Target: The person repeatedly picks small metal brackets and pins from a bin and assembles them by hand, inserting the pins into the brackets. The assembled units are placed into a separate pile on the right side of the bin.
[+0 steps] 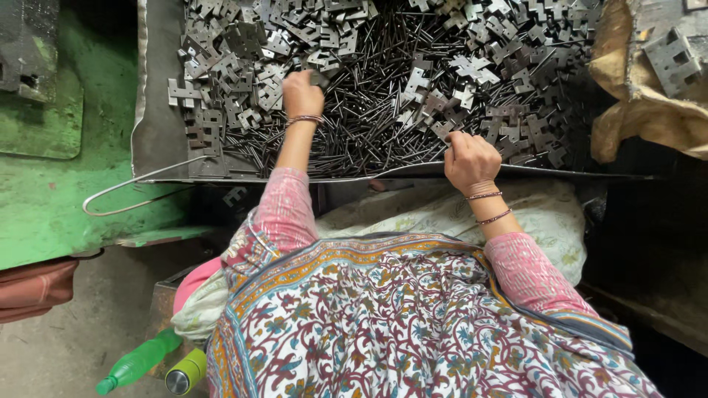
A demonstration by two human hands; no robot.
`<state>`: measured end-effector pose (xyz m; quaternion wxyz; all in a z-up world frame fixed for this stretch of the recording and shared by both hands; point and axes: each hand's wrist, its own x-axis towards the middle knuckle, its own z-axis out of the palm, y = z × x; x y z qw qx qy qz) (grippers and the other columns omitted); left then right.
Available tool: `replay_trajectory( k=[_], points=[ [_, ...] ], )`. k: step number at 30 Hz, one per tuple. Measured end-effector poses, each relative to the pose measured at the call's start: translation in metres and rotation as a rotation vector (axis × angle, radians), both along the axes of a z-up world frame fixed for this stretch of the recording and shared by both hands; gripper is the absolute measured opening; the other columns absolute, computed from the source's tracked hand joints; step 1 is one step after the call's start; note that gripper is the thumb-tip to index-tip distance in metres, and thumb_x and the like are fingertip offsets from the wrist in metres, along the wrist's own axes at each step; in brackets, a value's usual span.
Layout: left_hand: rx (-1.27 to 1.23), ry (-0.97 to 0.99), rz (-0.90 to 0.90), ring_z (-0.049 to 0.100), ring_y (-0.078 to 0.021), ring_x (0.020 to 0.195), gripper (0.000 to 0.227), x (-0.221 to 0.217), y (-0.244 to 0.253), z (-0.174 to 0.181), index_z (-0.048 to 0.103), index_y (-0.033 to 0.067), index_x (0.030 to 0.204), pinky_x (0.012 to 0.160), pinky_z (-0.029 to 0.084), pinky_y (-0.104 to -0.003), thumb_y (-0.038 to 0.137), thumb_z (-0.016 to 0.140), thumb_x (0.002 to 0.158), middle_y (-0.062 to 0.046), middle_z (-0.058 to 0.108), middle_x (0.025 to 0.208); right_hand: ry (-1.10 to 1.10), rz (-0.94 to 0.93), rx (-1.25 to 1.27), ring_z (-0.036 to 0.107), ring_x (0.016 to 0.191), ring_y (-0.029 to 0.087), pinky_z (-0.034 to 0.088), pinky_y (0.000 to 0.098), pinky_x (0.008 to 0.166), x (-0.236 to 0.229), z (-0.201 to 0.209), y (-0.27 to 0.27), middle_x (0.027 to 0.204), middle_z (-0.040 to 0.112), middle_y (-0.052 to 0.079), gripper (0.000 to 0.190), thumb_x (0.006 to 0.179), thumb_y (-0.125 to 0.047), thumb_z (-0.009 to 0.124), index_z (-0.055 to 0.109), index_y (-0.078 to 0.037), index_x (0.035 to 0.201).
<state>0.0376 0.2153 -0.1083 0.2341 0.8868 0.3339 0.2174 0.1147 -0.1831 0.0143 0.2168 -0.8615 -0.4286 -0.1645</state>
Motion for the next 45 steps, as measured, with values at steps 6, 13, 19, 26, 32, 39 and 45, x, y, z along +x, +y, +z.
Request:
replay_trajectory(
  k=[6,13,19,26,32,39,45],
  points=[
    [0.105,0.127,-0.346,0.063,-0.039,0.099,0.021,0.027,-0.116,0.02,0.071,0.0024,0.1,0.086,0.056,-0.046,-0.004,0.059,0.085,-0.019,0.07,0.1,-0.005,-0.008,0.019,0.064,0.074,0.023,0.051,0.0367,0.064,-0.002,-0.002,-0.003,0.081,0.065,0.001,0.003,0.09,-0.013,0.066,0.065,-0.015,0.091],
    [0.257,0.409,-0.492,0.06,-0.035,0.112,0.022,0.023,-0.161,0.028,0.07,0.0027,0.097,0.087,0.059,-0.041,-0.002,0.071,0.076,-0.015,0.066,0.11,-0.007,-0.023,0.005,0.063,0.073,0.023,0.051,0.0374,0.064,0.0,-0.007,-0.006,0.08,0.064,0.002,0.004,0.088,-0.016,0.066,0.063,-0.015,0.091],
    [0.25,0.365,-0.46,0.06,-0.0357,0.11,0.027,0.031,-0.154,0.024,0.068,0.0026,0.099,0.087,0.057,-0.044,-0.002,0.075,0.073,-0.016,0.065,0.108,0.005,-0.029,-0.004,0.064,0.073,0.024,0.051,0.0378,0.063,0.0,-0.01,-0.008,0.079,0.065,0.002,0.006,0.088,-0.018,0.066,0.062,-0.014,0.09],
    [0.224,0.263,-0.524,0.061,-0.0362,0.105,0.024,0.029,-0.138,0.014,0.068,0.0036,0.095,0.087,0.056,-0.044,-0.001,0.073,0.072,-0.014,0.067,0.104,0.007,-0.039,-0.011,0.064,0.073,0.024,0.052,0.0381,0.063,0.0,-0.009,-0.008,0.079,0.065,0.001,0.005,0.09,-0.017,0.065,0.062,-0.014,0.09],
    [0.238,0.179,-0.429,0.063,-0.0362,0.101,0.014,0.023,-0.159,0.015,0.068,0.0044,0.089,0.086,0.057,-0.044,-0.004,0.068,0.078,-0.013,0.069,0.096,0.011,-0.048,-0.004,0.065,0.073,0.024,0.052,0.0386,0.062,-0.001,-0.011,-0.009,0.078,0.065,0.002,0.005,0.089,-0.018,0.065,0.061,-0.014,0.09],
    [-0.013,-0.174,-0.256,0.071,-0.0318,0.091,0.014,0.025,-0.143,0.072,0.077,0.0083,0.098,0.083,0.058,-0.041,0.005,0.075,0.085,-0.013,0.075,0.096,0.123,-0.11,-0.03,0.068,0.075,0.026,0.053,0.0413,0.062,-0.002,-0.008,-0.006,0.081,0.07,0.003,0.004,0.088,-0.019,0.065,0.066,-0.015,0.089],
    [-0.845,-0.413,0.041,0.077,-0.019,0.078,0.023,0.024,-0.164,0.07,0.074,0.0019,0.108,0.069,0.061,-0.03,0.003,0.075,0.085,-0.012,0.08,0.093,0.654,-0.164,0.088,0.074,0.086,0.03,0.058,0.041,0.077,0.042,-0.019,-0.01,0.094,0.076,0.011,0.023,0.086,-0.023,0.066,0.079,-0.012,0.102]
  ],
)
